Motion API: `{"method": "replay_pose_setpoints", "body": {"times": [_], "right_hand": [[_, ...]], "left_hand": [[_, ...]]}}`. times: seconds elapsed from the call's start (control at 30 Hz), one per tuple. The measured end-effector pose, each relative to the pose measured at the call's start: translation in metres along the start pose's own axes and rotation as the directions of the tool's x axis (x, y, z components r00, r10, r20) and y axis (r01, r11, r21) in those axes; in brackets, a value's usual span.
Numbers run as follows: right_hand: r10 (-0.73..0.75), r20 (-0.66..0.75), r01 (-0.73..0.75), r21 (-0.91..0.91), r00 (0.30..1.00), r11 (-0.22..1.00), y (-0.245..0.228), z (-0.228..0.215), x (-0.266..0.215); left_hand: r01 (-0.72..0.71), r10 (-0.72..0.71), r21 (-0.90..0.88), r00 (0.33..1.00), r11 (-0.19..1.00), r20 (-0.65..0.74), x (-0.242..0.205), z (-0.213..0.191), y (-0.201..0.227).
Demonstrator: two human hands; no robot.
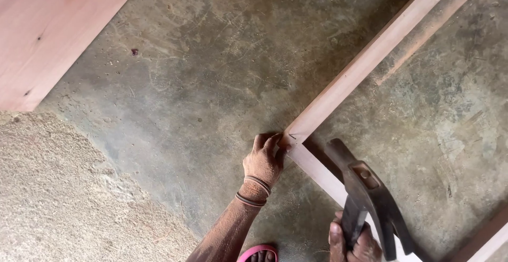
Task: The person kneels on a concrete floor and hammers nails into a large wooden frame lying flat, taking nails from a plastic bag and driving them at the frame joints. They reposition the frame and press its pieces together while hammering along the edges.
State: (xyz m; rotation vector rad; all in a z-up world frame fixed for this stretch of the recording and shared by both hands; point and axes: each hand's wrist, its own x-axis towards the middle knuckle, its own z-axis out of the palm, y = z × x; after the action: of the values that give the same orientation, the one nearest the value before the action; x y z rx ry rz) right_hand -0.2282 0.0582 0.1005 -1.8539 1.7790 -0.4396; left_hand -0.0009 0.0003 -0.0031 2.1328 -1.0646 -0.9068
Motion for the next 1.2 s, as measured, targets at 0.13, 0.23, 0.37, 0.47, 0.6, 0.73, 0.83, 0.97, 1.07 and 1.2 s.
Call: {"method": "replay_pose_setpoints", "body": {"times": [0.13, 0.23, 0.37, 0.47, 0.6, 0.73, 0.83, 0.97, 1.07, 1.2], "right_hand": [[0.312, 0.337, -0.268, -0.170, 0.889, 0.948, -0.004, 0.022, 0.026], [0.042, 0.246, -0.022, -0.084, 0.968, 0.996, -0.015, 0.031, 0.035], [0.238, 0.271, -0.210, -0.129, 0.933, 0.969, 0.007, 0.024, 0.014], [-0.069, -0.037, 0.070, 0.029, 0.997, 0.997, 0.002, 0.017, -0.008], [0.060, -0.039, -0.052, 0.181, 0.997, 0.982, 0.029, 0.033, -0.013], [0.173, 0.354, -0.131, -0.140, 0.919, 0.981, 0.051, 0.051, 0.006], [-0.062, 0.198, 0.049, 0.069, 0.978, 0.996, 0.018, 0.049, 0.024], [-0.255, 0.020, 0.252, 0.081, 0.967, 0.964, 0.005, 0.030, 0.014], [-0.241, -0.044, 0.243, 0.055, 0.969, 0.968, -0.024, 0.018, 0.011], [-0.067, 0.100, 0.055, 0.123, 0.993, 0.991, 0.012, 0.047, 0.012]], "left_hand": [[-0.018, 0.018, 0.002, 1.000, 1.000, 0.005, 0.000, -0.002, 0.001], [-0.013, 0.013, 0.004, 0.999, 1.000, 0.031, 0.000, -0.002, -0.002], [-0.001, 0.000, 0.005, 0.999, 1.000, 0.032, 0.000, -0.004, 0.001], [0.004, -0.004, 0.012, 0.999, 1.000, 0.035, 0.002, -0.005, 0.003], [-0.010, 0.008, 0.039, 0.999, 0.999, 0.052, 0.002, -0.003, 0.000], [-0.030, 0.029, 0.033, 0.999, 0.999, 0.037, 0.002, -0.002, -0.002], [-0.031, 0.029, 0.025, 0.998, 0.999, 0.047, 0.003, -0.003, -0.001], [-0.023, 0.022, 0.027, 0.999, 0.999, 0.043, 0.000, -0.004, -0.001], [-0.028, 0.026, 0.036, 0.999, 0.999, 0.037, 0.003, -0.005, 0.001], [-0.027, 0.025, 0.036, 0.998, 0.999, 0.056, 0.002, -0.004, -0.002]]}}
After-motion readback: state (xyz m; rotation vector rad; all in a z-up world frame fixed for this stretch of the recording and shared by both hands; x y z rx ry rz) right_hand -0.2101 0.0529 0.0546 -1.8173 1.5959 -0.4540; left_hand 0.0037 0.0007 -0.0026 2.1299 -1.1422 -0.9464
